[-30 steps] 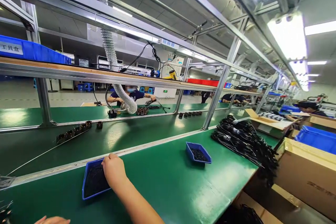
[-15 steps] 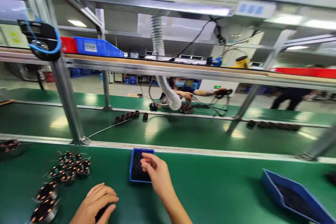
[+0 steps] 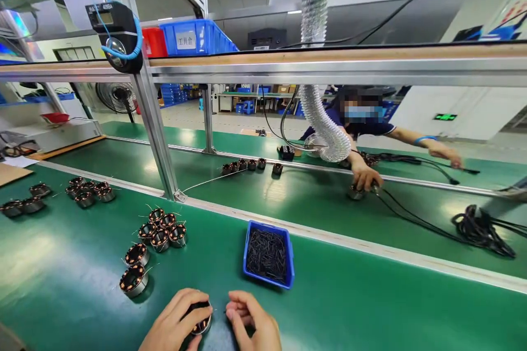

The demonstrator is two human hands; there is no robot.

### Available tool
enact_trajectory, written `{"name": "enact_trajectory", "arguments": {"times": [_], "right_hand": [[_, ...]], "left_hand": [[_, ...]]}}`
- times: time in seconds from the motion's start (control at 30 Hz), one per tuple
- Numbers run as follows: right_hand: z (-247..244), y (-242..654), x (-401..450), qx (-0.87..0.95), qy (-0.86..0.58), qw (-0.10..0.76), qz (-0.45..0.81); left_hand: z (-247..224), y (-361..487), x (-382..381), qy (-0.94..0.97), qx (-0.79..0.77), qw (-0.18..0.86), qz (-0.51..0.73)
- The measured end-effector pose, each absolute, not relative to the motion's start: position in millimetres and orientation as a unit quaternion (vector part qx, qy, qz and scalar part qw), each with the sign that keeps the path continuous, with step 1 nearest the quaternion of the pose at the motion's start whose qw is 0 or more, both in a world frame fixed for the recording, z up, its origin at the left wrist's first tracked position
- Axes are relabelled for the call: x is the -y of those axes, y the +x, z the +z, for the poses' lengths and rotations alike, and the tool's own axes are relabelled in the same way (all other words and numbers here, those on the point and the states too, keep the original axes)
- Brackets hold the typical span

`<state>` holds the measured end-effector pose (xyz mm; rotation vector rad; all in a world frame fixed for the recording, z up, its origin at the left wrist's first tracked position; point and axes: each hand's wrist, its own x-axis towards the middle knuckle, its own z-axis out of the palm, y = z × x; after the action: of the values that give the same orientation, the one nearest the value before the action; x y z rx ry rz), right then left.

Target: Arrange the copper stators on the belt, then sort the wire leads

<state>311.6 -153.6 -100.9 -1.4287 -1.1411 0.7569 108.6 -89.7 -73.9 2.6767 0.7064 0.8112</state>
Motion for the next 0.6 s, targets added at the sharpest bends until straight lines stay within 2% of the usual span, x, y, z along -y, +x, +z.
{"name": "enact_trajectory", "arguments": {"times": [0.13,0.5,0.6], "right_hand": [[-97,314,150,0.543,-0.589,0.523,0.291],[-93,299,146,0.571,-0.572,0.521,0.274],[-100,302,147,0.564,-0.562,0.524,0.304]], "left_hand": [[-73,109,90,0.917,-0.232,0.123,0.301],[-71,111,90,0.916,-0.228,0.112,0.310],[-73,113,91,0.908,-0.256,0.106,0.316]]}}
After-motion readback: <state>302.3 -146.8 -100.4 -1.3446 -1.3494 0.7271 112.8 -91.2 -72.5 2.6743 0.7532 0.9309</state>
